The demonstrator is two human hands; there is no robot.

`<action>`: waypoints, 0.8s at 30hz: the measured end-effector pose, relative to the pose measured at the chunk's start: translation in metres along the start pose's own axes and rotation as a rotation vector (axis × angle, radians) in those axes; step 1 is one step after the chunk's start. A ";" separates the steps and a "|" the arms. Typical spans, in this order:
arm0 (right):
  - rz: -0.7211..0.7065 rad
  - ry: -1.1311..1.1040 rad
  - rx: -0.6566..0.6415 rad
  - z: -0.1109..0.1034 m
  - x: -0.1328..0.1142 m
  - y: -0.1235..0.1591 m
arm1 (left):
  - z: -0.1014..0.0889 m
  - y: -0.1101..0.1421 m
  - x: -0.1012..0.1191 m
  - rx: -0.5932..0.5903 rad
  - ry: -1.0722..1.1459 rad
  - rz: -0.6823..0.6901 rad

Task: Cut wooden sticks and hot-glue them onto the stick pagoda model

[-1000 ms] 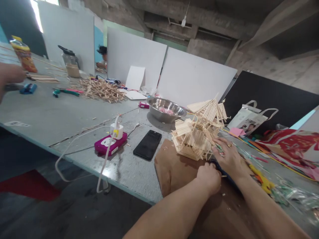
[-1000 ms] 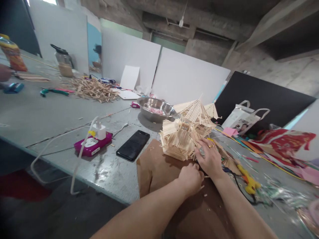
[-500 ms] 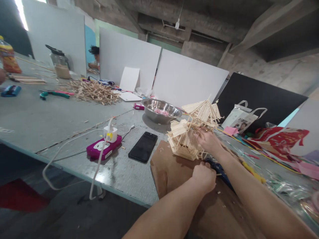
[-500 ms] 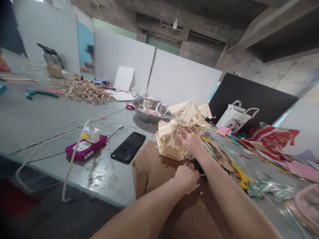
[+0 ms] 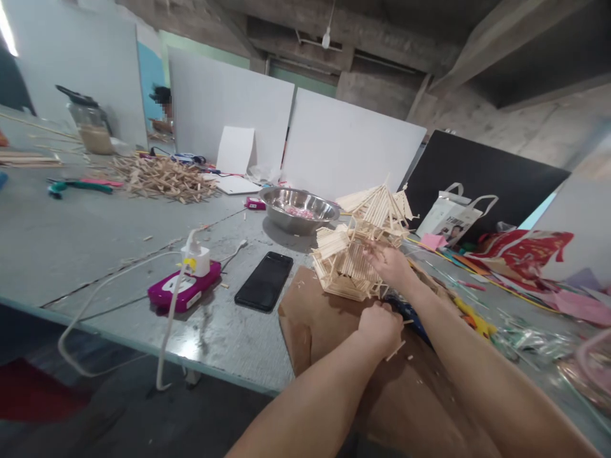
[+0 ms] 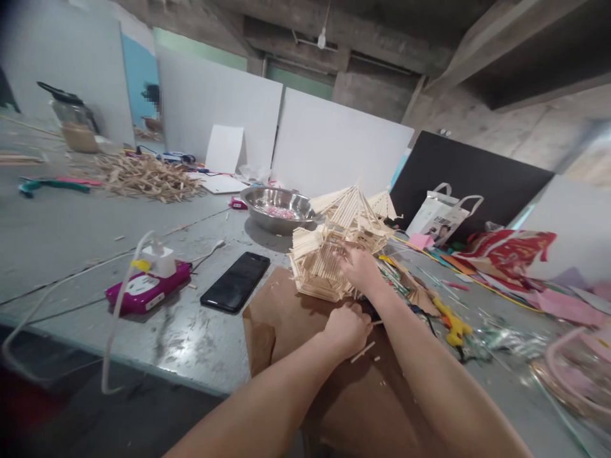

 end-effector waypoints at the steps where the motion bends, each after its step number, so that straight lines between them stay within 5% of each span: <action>1: -0.029 -0.004 0.041 -0.004 -0.002 0.004 | 0.000 0.000 0.000 0.032 -0.004 0.012; 10: -0.058 0.029 0.322 -0.029 0.015 0.086 | -0.006 -0.009 -0.002 0.091 0.038 0.006; 16: 0.128 -0.050 0.220 -0.016 0.049 0.125 | -0.011 -0.014 -0.002 0.079 0.017 -0.015; 24: 0.173 -0.352 0.104 0.000 0.049 0.133 | -0.010 -0.023 -0.009 0.067 0.238 -0.068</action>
Point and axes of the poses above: each hand's wrist, its own y-axis away from the middle knuckle, its own z-axis out of the palm, x = y × z, the point moved 5 cm from there along -y, towards the middle knuckle, and after that the axes turned 10 degrees about -z, right-handed, at the moved point
